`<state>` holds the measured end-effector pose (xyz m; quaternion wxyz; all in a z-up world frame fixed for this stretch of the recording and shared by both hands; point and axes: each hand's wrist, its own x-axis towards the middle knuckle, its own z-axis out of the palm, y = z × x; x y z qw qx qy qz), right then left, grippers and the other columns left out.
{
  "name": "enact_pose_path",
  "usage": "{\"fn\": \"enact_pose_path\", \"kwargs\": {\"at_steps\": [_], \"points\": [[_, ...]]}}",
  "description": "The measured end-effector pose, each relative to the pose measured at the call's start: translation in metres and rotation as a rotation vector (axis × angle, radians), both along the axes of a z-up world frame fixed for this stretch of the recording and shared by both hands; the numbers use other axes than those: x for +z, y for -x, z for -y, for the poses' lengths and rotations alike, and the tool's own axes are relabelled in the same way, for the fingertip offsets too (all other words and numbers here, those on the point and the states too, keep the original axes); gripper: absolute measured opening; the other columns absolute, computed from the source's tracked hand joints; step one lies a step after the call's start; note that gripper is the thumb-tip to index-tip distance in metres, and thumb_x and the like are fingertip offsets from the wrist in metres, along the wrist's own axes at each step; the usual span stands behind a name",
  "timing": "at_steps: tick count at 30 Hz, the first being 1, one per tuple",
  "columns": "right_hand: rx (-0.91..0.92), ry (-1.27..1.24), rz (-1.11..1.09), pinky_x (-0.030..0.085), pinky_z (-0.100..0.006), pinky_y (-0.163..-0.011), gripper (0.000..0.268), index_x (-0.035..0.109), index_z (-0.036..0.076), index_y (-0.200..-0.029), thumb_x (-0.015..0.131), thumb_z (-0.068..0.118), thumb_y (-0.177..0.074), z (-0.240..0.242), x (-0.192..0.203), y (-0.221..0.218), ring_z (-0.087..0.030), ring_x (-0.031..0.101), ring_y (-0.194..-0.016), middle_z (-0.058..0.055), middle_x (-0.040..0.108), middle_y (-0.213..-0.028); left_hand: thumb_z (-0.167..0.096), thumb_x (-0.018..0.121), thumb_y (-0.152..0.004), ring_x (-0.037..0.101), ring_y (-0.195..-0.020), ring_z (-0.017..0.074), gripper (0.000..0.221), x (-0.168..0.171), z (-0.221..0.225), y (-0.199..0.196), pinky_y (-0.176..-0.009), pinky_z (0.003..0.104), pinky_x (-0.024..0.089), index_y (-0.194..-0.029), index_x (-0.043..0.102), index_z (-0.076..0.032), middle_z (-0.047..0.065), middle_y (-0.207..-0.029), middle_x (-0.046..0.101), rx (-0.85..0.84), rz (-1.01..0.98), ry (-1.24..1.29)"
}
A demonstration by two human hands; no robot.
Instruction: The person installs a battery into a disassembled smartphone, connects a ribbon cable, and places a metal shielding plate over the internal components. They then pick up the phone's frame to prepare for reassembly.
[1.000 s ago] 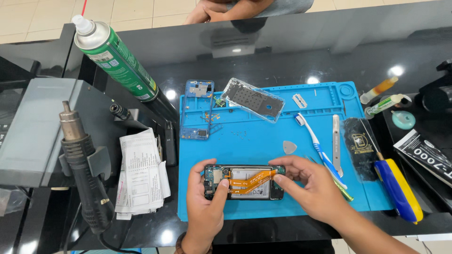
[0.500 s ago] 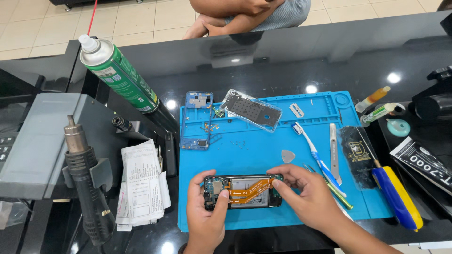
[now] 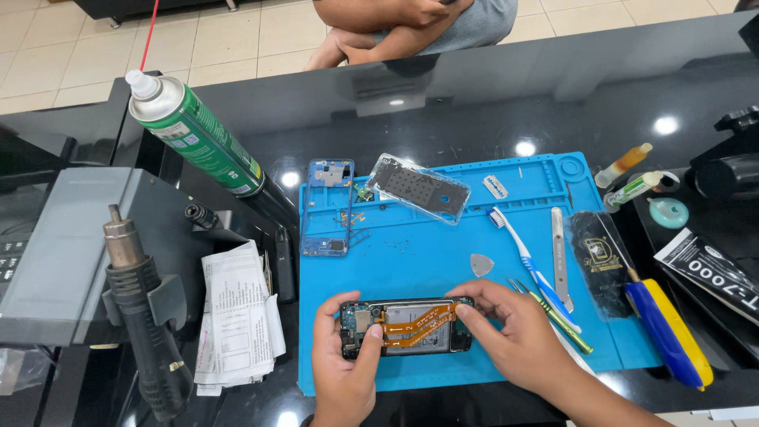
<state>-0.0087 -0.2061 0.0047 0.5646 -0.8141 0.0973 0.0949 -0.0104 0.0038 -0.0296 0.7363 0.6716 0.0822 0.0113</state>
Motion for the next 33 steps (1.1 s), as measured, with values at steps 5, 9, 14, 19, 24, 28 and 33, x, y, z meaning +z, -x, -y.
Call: {"fn": "enact_pose_path", "kwargs": {"at_steps": [5,9,14,19,24,28,33], "points": [[0.022,-0.005,0.004,0.062,-0.027,-0.058,0.025,0.073,0.017,-0.102,0.057,0.027,-0.086,0.0017,-0.0013,-0.0003,-0.013,0.073,-0.089,-0.002,0.081,-0.091,-0.013,0.064,-0.082,0.062,-0.074,0.0158,0.041,0.0016,0.0001,-0.0003,-0.063,0.032,0.058,-0.121,0.054,-0.006,0.011,-0.086,0.065,-0.014,-0.027,0.026],[0.025,-0.019,0.027,0.061,-0.026,-0.057,0.024,0.074,0.016,-0.101,0.058,0.025,-0.085,0.0024,-0.0030,-0.0012,-0.012,0.074,-0.085,-0.002,0.083,-0.092,-0.012,0.063,-0.082,0.061,-0.073,0.0151,0.040,0.0013,0.0001,-0.0007,-0.063,0.032,0.058,-0.121,0.054,-0.006,0.011,-0.086,0.063,-0.017,-0.021,0.033],[0.021,-0.028,-0.048,0.060,-0.027,-0.056,0.025,0.073,0.016,-0.103,0.058,0.026,-0.085,0.0028,-0.0002,-0.0025,-0.012,0.074,-0.086,-0.002,0.083,-0.093,-0.010,0.063,-0.082,0.061,-0.073,0.0159,0.040,0.0032,0.0017,-0.0007,-0.063,0.032,0.058,-0.120,0.054,-0.006,0.012,-0.086,0.064,-0.002,-0.050,0.049],[0.038,-0.030,-0.029,0.060,-0.026,-0.055,0.025,0.073,0.016,-0.102,0.057,0.027,-0.085,0.0032,-0.0007,-0.0018,-0.011,0.073,-0.084,-0.002,0.083,-0.093,-0.008,0.063,-0.081,0.062,-0.073,0.0162,0.040,0.0035,0.0017,-0.0003,-0.063,0.032,0.059,-0.120,0.055,-0.006,0.012,-0.087,0.065,0.008,-0.053,0.043],[0.026,-0.032,-0.023,0.058,-0.025,-0.054,0.026,0.074,0.017,-0.100,0.058,0.029,-0.085,0.0037,-0.0017,-0.0018,-0.011,0.073,-0.080,-0.002,0.084,-0.092,-0.009,0.065,-0.081,0.057,-0.067,0.0136,0.040,0.0062,0.0016,-0.0002,-0.062,0.028,0.052,-0.120,0.056,-0.006,0.009,-0.084,0.063,0.009,-0.052,-0.014],[0.035,-0.033,-0.031,0.059,-0.026,-0.053,0.026,0.074,0.017,-0.101,0.058,0.028,-0.085,0.0047,-0.0034,-0.0035,-0.011,0.074,-0.082,-0.002,0.084,-0.093,-0.009,0.065,-0.080,0.056,-0.067,0.0131,0.039,0.0037,0.0021,-0.0016,-0.062,0.028,0.051,-0.119,0.057,-0.006,0.008,-0.087,0.062,0.013,-0.020,0.004],[0.037,-0.059,-0.041,0.058,-0.026,-0.055,0.024,0.074,0.015,-0.100,0.057,0.025,-0.086,0.0050,-0.0065,-0.0013,-0.011,0.074,-0.083,-0.002,0.083,-0.094,-0.008,0.064,-0.080,0.057,-0.067,0.0138,0.039,0.0024,0.0024,0.0007,-0.061,0.028,0.052,-0.118,0.058,-0.006,0.010,-0.086,0.063,0.010,-0.047,-0.010]]}}
